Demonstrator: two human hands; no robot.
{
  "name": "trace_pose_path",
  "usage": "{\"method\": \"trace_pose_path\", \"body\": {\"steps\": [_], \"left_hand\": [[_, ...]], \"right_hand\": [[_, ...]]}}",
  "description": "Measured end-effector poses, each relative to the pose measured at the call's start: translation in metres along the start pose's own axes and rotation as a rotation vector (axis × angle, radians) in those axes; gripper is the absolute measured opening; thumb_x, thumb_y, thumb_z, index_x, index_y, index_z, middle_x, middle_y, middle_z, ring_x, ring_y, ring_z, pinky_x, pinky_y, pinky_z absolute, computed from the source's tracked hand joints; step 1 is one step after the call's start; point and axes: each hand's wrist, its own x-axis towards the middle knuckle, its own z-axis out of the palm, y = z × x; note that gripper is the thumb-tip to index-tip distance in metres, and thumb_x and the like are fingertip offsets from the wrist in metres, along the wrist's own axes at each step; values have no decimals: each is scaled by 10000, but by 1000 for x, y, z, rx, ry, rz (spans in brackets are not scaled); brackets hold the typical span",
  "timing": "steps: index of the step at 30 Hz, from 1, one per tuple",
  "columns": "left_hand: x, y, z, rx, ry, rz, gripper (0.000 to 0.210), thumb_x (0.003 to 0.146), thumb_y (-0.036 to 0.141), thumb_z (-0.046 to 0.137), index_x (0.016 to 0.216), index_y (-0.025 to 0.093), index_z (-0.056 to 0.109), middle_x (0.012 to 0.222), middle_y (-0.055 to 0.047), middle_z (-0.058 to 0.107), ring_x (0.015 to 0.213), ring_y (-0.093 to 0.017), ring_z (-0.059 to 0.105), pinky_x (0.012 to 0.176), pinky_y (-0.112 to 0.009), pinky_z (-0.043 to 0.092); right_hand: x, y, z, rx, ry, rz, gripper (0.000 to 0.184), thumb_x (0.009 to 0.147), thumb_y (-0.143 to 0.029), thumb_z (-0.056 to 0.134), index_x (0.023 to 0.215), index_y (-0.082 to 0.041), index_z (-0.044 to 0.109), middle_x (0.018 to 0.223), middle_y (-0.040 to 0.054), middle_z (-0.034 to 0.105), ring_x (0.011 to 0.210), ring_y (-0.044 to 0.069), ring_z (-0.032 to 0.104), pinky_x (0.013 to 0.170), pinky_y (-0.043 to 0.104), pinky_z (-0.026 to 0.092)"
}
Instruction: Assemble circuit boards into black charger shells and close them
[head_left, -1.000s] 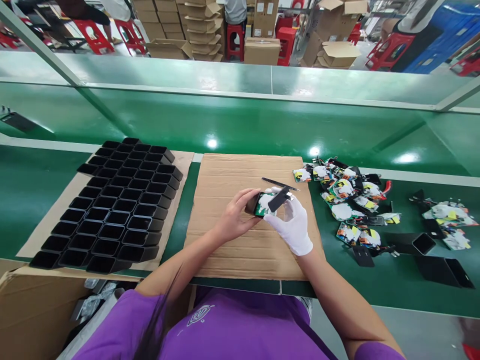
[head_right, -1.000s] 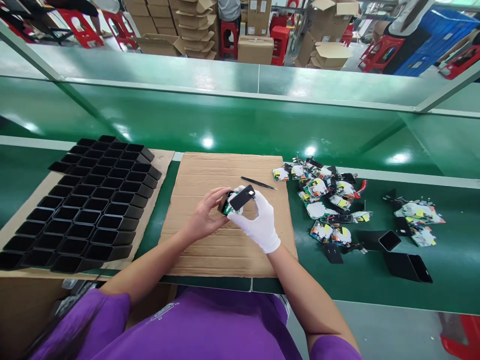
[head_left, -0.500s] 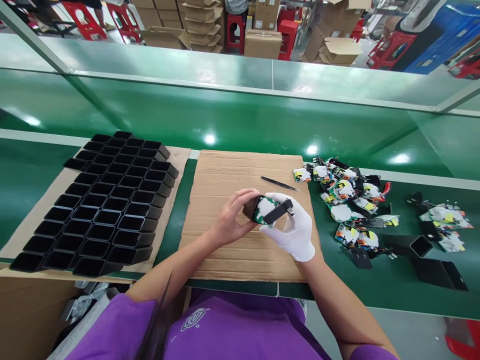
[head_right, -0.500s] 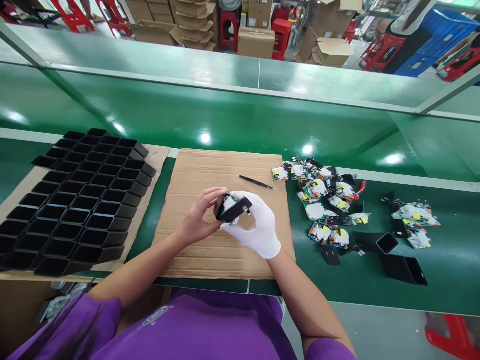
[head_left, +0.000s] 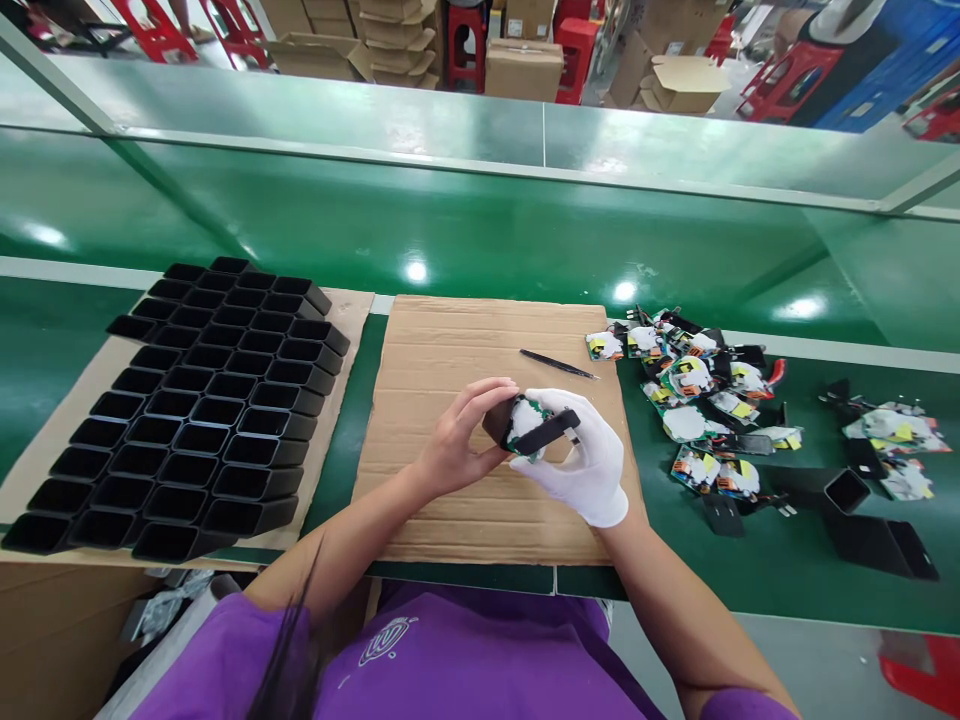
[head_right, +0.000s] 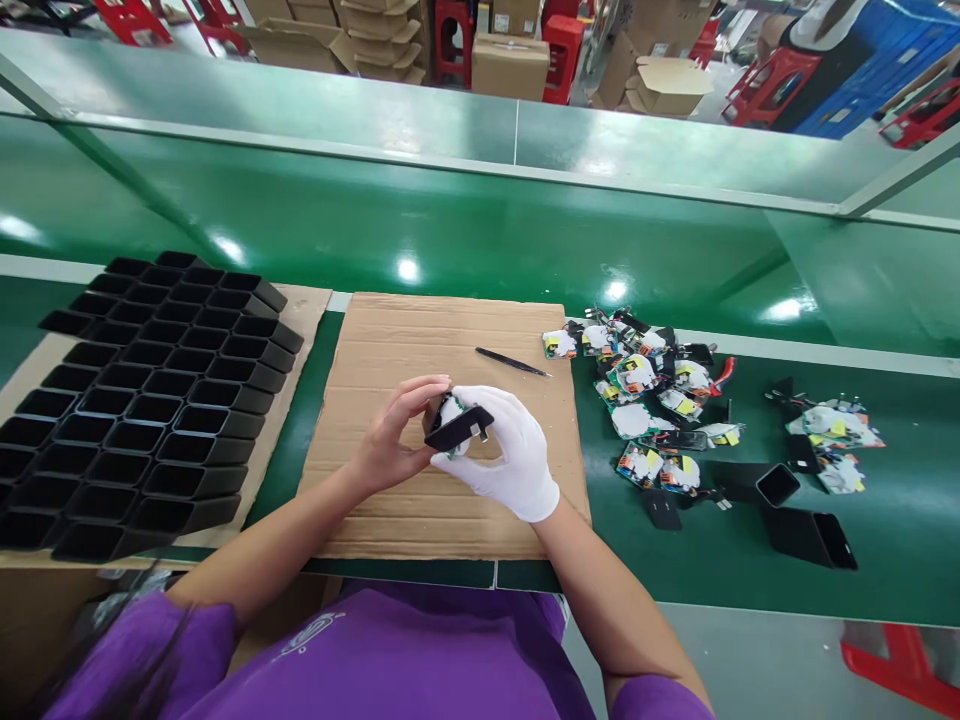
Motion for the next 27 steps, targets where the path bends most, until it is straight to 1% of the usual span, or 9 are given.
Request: {"method": "trace_pose_path", "body": {"steps": [7,13,18,23,27], "left_hand": [[-1,-2,1,-6,21,20,572,864,238,680,1393,213,462,1273,-162,611,1212,-241,608,985,-390,566],[-1,-3,-1,-42,12,34,585,842,187,687,1385,211,469,1283,-163,608,1219,-242,605,977,-380,569],[-2,-3,-1,-61,8,17,582,856,203,678,1395,241,462,1290,-152,607,1218,-249,609,952,-381,578],[-3,-3,0,-68,-9,-18,598,859,254,700,1405,247,454,1296,-154,598,1230,-248,599,940,-370,585],[-3,-3,0,-65,-6,-18,596,864,264,700,1407,247,453,1294,-153,595,1238,-240,592,955,-371,582]], "right_hand": [[1,0,-1,-57,-1,-55,509,800,-408,779,1239,-240,584,1125,105,734,1034,271,711,889,428,613],[1,-2,-5,-44,-16,-81,564,796,-420,784,1286,-254,559,1132,99,735,1030,275,711,887,436,615],[1,-2,-6,-55,-22,-86,576,795,-418,784,1299,-261,554,1135,95,736,1031,275,711,886,436,614],[1,-2,-4,-54,-11,-65,563,789,-428,789,1272,-245,567,1126,104,735,1031,270,709,890,427,612],[0,0,-2,-60,3,-81,572,786,-422,794,1279,-254,559,1130,98,737,1041,273,708,889,439,612]]}}
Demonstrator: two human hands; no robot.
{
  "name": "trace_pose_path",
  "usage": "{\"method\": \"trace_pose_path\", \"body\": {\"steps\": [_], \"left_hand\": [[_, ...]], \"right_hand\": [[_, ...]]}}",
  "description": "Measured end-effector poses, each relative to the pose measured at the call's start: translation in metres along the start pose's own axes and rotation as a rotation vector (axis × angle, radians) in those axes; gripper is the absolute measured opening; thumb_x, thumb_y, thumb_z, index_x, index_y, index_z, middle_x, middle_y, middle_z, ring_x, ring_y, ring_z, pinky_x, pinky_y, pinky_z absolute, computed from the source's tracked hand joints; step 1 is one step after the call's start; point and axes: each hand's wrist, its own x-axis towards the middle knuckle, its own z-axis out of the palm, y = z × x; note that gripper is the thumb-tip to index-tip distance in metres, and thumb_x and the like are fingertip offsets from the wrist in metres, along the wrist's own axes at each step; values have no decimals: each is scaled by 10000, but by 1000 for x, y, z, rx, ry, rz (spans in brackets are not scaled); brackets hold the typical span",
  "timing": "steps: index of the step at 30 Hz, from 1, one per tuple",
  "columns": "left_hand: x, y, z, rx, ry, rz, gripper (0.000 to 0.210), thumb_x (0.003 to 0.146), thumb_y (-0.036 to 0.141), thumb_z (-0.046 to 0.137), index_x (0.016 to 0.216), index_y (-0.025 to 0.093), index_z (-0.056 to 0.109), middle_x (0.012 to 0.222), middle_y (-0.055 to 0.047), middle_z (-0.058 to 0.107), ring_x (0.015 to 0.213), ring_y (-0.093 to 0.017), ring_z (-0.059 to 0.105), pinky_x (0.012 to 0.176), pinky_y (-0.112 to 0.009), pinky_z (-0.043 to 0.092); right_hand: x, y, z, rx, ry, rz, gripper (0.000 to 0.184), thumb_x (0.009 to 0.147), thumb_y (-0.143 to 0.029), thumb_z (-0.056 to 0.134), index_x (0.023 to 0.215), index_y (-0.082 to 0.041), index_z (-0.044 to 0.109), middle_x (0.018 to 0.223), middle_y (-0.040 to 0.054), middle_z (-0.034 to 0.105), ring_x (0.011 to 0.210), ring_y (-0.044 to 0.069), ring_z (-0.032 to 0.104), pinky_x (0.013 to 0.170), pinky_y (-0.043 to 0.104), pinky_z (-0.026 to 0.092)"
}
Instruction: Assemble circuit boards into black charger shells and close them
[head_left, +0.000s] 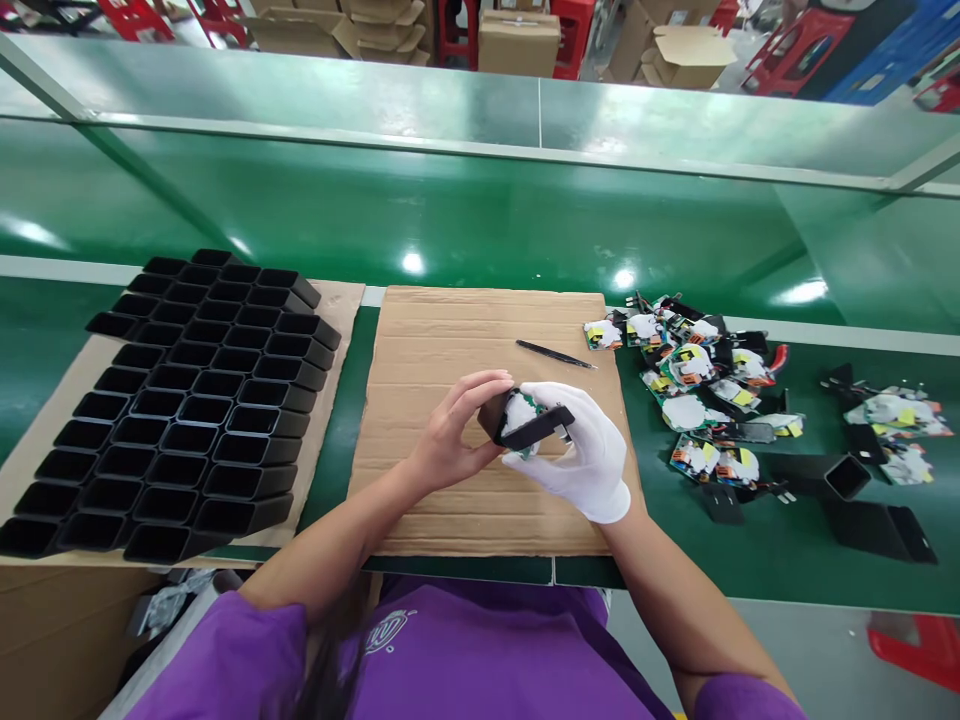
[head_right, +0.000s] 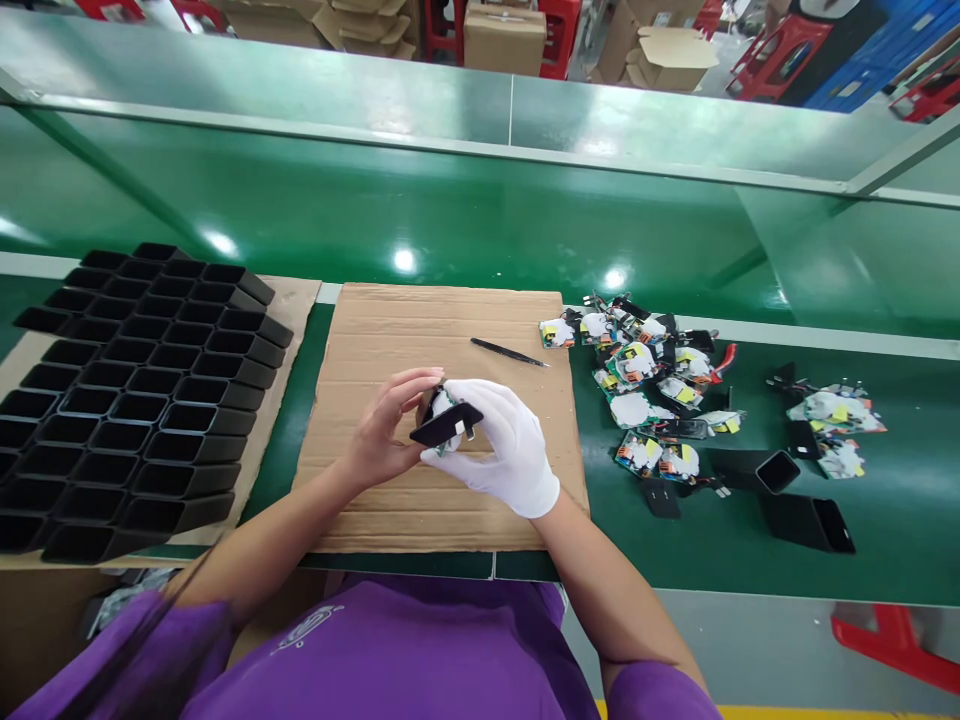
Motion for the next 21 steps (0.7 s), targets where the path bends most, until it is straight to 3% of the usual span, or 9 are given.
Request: {"method": "trace_pose_path", "body": {"steps": [21], "left_hand": [[-1,-2,1,1,31,8,591,850,244,715,1390,247,475,1284,-147,604,1233,-232,600,966,-365,577]], "right_hand": [[-3,3,3,-9,-8,-45,654,768,-372,816,1344,-256,526,1171,98,729,1087,281,700,916,442,610]]}}
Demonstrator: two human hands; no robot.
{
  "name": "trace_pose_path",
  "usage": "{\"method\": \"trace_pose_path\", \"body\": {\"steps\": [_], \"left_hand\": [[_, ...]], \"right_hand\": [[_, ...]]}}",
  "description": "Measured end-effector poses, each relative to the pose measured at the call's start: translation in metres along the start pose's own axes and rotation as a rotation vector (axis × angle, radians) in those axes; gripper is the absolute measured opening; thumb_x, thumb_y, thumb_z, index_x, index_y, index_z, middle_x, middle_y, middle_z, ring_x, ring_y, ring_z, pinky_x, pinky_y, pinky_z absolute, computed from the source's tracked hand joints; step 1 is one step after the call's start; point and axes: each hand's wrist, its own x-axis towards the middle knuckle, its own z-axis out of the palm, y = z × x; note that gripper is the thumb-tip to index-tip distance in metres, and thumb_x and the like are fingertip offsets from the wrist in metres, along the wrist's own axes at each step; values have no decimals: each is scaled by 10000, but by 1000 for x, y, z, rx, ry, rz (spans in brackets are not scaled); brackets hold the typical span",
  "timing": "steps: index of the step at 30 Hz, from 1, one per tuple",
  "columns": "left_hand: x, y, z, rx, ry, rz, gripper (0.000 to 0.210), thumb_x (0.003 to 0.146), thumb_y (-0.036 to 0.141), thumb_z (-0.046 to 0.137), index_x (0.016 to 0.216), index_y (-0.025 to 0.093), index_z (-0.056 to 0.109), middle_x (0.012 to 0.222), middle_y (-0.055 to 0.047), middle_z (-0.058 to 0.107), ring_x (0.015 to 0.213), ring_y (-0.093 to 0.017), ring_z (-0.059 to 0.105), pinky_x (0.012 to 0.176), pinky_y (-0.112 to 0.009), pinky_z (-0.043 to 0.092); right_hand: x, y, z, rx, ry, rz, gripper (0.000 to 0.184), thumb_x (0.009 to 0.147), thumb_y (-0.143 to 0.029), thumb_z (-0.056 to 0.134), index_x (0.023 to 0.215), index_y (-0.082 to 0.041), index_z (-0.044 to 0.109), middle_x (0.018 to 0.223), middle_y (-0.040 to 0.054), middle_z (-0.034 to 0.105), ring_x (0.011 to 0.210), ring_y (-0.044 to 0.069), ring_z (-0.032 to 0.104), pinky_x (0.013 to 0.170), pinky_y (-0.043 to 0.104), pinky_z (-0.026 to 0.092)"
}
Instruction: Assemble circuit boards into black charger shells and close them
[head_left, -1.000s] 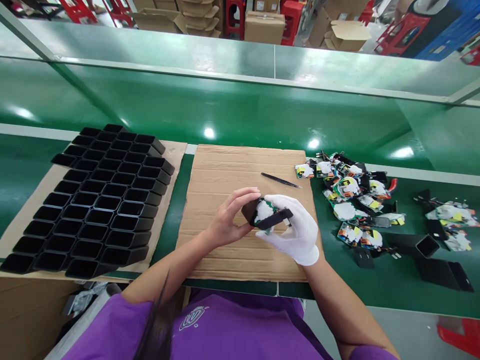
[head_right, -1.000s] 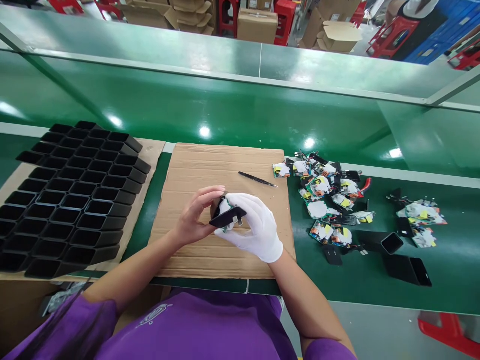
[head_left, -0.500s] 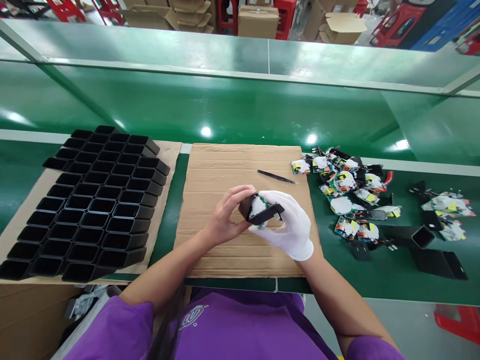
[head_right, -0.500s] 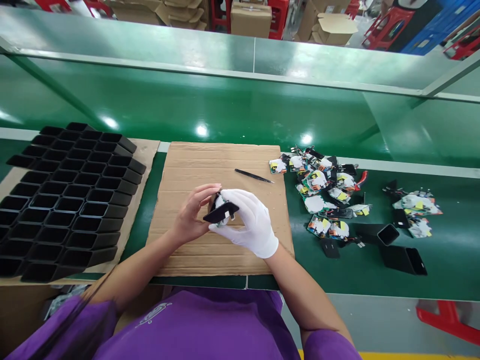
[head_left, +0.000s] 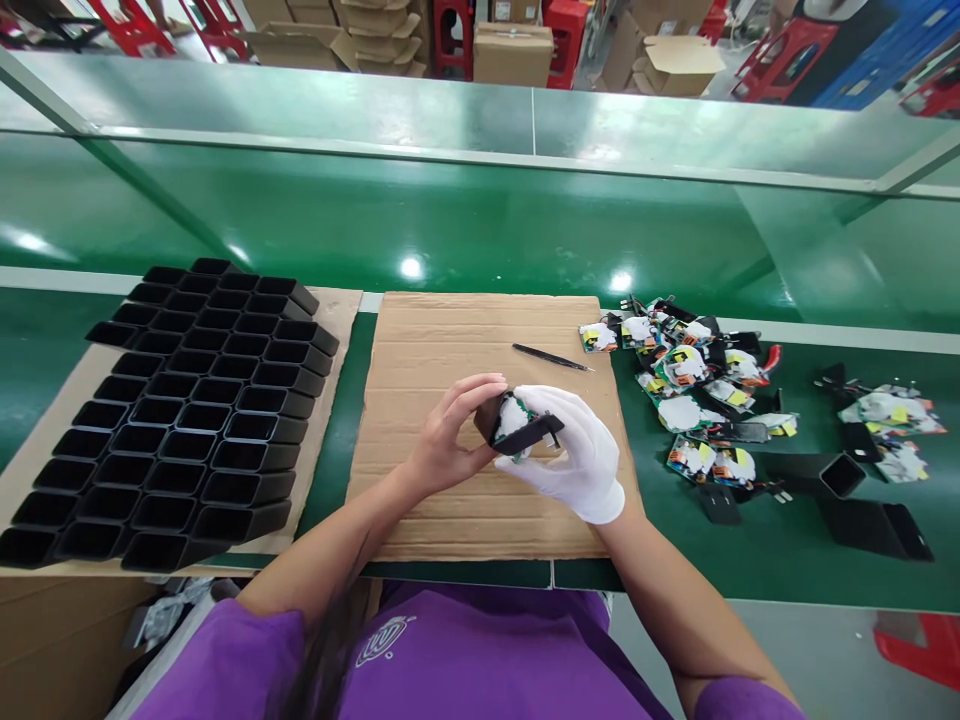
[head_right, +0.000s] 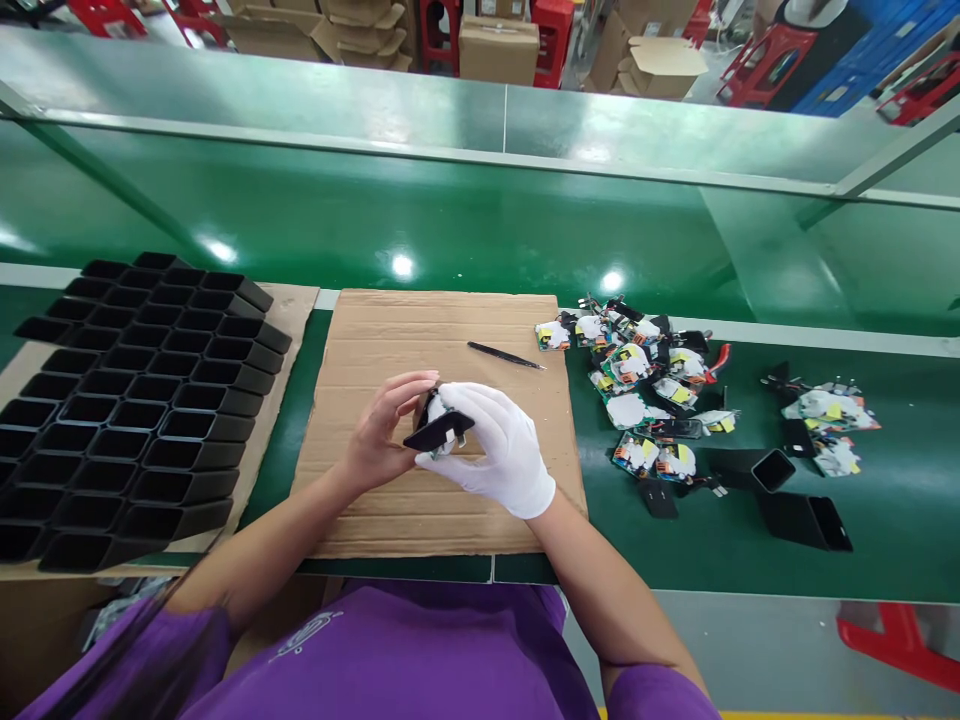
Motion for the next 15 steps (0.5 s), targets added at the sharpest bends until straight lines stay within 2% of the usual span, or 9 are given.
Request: {"method": "trace_pose_path", "body": {"steps": [5,9,12,15], "left_hand": [[0,-1,0,1,-8,-10,595,840,249,724,1383,259,479,1281,-140,606,1227,-238,603,958,-376,581],[1,0,-1,18,-20,14,603,835,189,707,1388,232,471,1283,-149,600,1237,-226,592,972,-368,574],[2,0,-2,39,-28,41,596,837,151,675,1391,217,465,1285,-150,599,1243,-221,588,982,-365,570],[1,-1,-1,57,-27,39,569,852,184,665,1384,225,467,1281,-143,604,1236,-224,594,966,-370,579]], "right_hand": [[2,-1,0,-3,1,-14,662,793,-390,791,1376,-264,504,1185,100,723,1084,287,703,904,449,616],[2,-1,0,-26,-1,-19,639,815,-418,765,1376,-261,503,1172,100,725,1067,280,708,887,442,623],[3,-1,2,-38,-9,15,618,823,-428,752,1371,-271,512,1183,99,717,1066,274,704,882,437,624],[4,-1,5,37,-37,76,588,820,-393,757,1354,-285,533,1254,94,685,1136,265,673,949,442,594]]}}
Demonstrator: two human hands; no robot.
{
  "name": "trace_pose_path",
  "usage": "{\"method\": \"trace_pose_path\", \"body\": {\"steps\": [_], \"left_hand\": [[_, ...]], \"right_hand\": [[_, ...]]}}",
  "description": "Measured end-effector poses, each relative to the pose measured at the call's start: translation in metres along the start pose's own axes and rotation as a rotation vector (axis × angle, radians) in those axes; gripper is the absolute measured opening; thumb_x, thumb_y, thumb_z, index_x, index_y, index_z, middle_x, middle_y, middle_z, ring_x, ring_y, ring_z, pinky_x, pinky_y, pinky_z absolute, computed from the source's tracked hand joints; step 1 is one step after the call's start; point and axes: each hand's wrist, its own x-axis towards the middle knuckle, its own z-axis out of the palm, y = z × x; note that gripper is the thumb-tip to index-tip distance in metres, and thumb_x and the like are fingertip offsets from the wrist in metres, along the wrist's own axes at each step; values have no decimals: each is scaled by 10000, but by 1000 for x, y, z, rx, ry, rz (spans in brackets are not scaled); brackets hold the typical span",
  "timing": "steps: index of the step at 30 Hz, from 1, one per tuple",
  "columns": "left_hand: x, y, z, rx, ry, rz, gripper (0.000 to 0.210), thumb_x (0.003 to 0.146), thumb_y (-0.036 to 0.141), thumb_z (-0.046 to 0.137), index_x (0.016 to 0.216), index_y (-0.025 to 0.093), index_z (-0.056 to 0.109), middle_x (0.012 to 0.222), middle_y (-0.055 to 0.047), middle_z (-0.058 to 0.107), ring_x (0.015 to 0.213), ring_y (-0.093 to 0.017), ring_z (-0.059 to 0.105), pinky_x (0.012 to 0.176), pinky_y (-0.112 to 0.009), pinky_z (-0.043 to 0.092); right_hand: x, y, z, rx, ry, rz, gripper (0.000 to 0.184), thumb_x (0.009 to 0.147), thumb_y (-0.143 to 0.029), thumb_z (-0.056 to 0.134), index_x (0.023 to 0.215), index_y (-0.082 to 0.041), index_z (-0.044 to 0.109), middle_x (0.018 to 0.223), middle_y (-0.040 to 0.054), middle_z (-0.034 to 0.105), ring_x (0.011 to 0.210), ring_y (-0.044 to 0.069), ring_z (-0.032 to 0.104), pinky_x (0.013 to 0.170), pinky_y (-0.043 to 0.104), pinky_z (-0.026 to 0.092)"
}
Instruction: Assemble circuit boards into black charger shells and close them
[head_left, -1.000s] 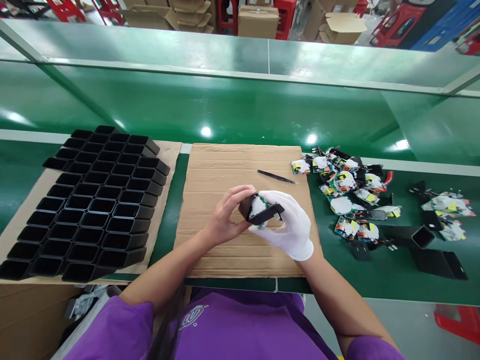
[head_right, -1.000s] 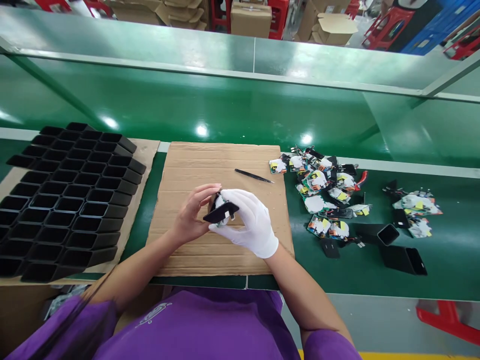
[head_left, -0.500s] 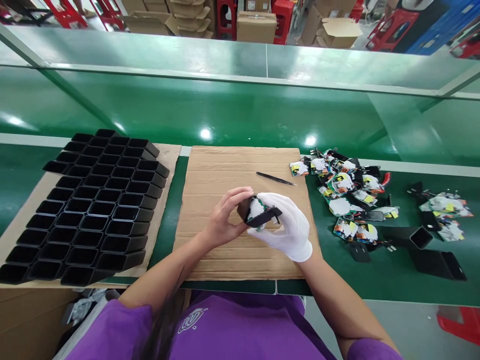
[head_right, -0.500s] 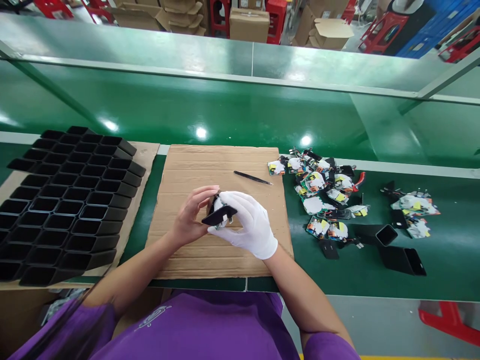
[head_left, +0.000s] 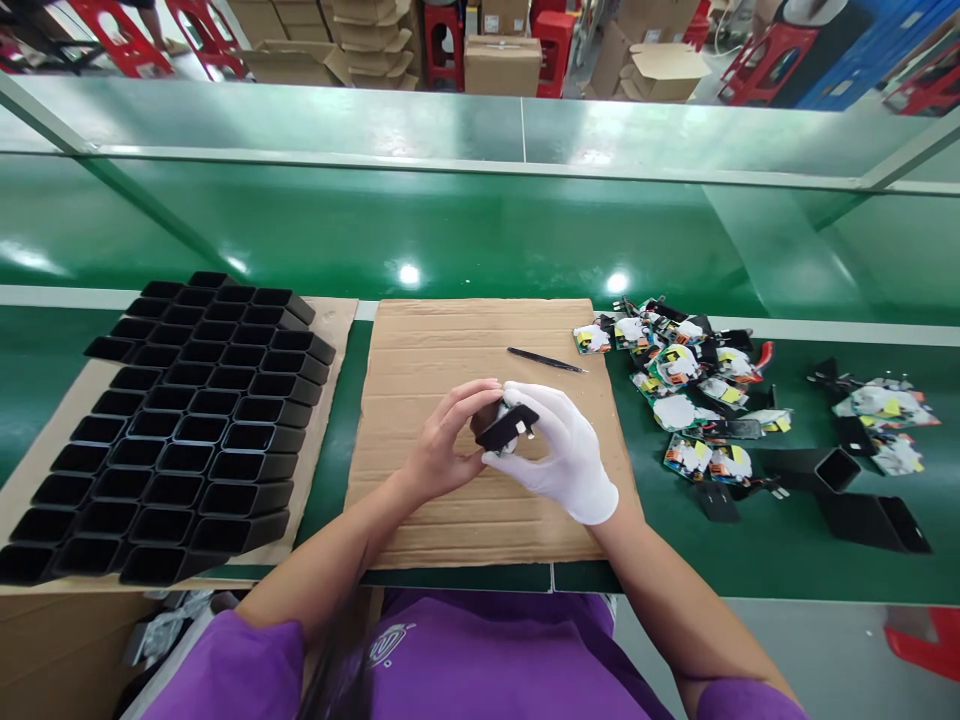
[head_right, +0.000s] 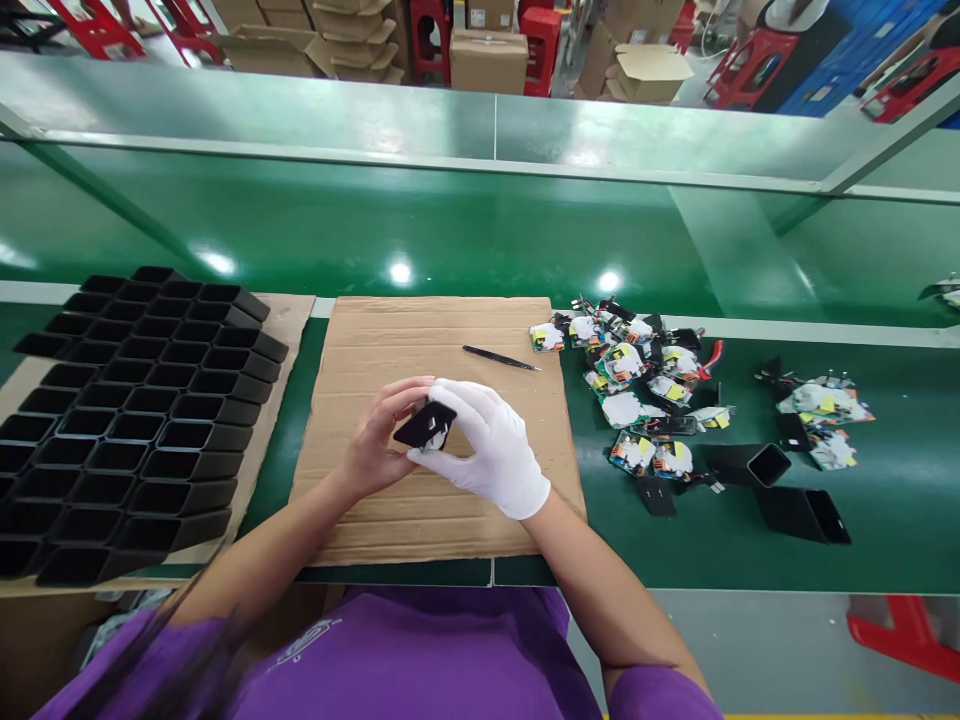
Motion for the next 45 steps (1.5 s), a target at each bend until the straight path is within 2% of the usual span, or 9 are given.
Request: {"method": "trace_pose_path", "body": {"steps": [5,8,16,21,28,32,39,42,45], "left_hand": [[-1,-2,1,47,31,-47,583,851,255,690,1386,240,459,1283,-136,614,1219,-240,606,977,-404,571],[0,-1,2,96,36,-12,576,843,211,683,1376,241,466,1267,-128,626,1212,-243,610,1007,-416,550],[0,-2,3,96,49,-11,558,859,257,676,1377,247,467,1259,-128,625,1202,-249,613,1001,-419,545],[0,-2,3,99,50,1,563,864,274,683,1379,244,459,1257,-133,622,1204,-249,611,997,-422,550],[1,-1,5,178,56,47,571,845,138,612,1381,240,447,1250,-122,616,1205,-245,610,1006,-421,548],[1,0,5,134,53,26,578,816,115,627,1358,241,469,1239,-120,606,1206,-249,601,1009,-439,544],[-2,-7,-2,-404,-141,-316,538,856,289,659,1371,290,504,1488,-153,442,1363,-298,488,942,-398,590],[-2,-11,-1,-655,-138,-383,483,890,385,639,1355,307,536,1373,-123,571,1242,-264,594,882,-354,616],[-1,-12,1,-653,-98,-405,428,883,385,666,1294,288,593,1238,-100,659,1147,-230,647,854,-313,618]], "right_hand": [[1,6,9,321,-169,387,773,749,-376,794,1428,-240,451,1369,131,611,1237,287,620,999,466,554],[0,11,18,534,-239,561,720,754,-354,750,1401,-213,469,1282,118,665,1148,269,673,965,434,569],[-1,16,27,813,-246,548,789,711,-494,795,1390,-230,490,1398,116,590,1273,277,595,1058,431,510],[-4,14,25,802,-283,539,970,697,-486,828,1503,-232,351,1514,145,472,1351,272,530,1114,426,459],[-2,15,22,740,-263,478,711,881,-582,610,1467,-225,424,1462,122,536,1362,247,517,1130,413,445],[-2,20,26,733,-246,527,672,857,-524,670,1430,-229,481,1403,109,592,1294,241,580,1087,401,488],[-2,21,25,718,-147,605,768,725,-451,799,1401,-225,511,1374,130,618,1192,258,653,1005,397,543],[-1,18,20,647,-160,620,765,740,-384,781,1424,-219,483,1283,106,679,1114,234,689,973,378,558],[-2,16,19,544,-178,571,702,756,-300,733,1415,-215,503,1219,79,707,1036,211,706,943,363,570]]}}
